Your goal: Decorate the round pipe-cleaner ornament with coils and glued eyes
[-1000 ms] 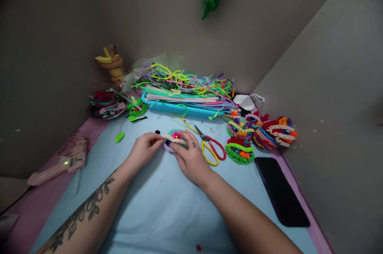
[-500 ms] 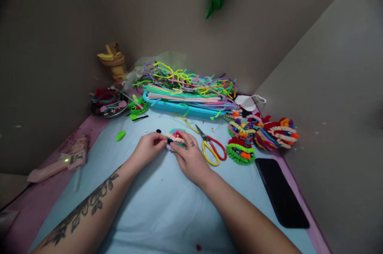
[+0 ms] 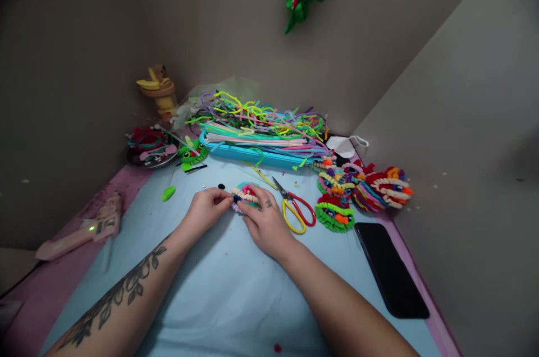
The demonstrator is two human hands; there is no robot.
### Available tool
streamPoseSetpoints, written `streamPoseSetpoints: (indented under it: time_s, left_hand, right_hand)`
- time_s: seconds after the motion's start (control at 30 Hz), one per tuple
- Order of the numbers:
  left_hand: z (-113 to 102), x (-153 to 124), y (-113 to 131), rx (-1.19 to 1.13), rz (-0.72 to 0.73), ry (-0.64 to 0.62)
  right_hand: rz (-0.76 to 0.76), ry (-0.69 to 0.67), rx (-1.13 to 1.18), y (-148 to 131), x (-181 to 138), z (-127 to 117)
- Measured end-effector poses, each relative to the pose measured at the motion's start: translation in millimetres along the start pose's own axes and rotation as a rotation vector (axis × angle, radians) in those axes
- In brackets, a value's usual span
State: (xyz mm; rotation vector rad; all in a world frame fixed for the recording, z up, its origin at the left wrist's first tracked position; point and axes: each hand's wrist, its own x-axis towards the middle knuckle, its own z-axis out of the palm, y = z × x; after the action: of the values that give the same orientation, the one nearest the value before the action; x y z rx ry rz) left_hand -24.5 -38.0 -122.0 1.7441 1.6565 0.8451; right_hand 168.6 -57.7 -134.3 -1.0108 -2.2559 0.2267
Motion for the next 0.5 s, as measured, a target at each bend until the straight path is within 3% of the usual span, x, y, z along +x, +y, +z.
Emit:
streamPoseSetpoints:
  time_s: [0.13,0.23,0.3,0.4,0.5]
  left_hand:
    - [-28,1,-1,-0.046,-0.052,0.065]
    - [-54,6,-11,-0.154,-0.165,0.299]
    - [-63,9,-18,-0.118,-0.177,0.383]
    - [-60,11,-24,0.057,-0.104,0.311]
    - [-43,9,-21,0.145,-0.034,0.255]
  right_hand:
    - [0.023,0.143,0.119,2,-5,-12]
    - [0.109,0.305,0.175,6,-9,-20]
    - [0.187,0.371,0.198,11,-11,-21]
    - [0.297,0.393,0.238,17,-12,-17]
    - [0.365,0.381,0.276,20,-15,-15]
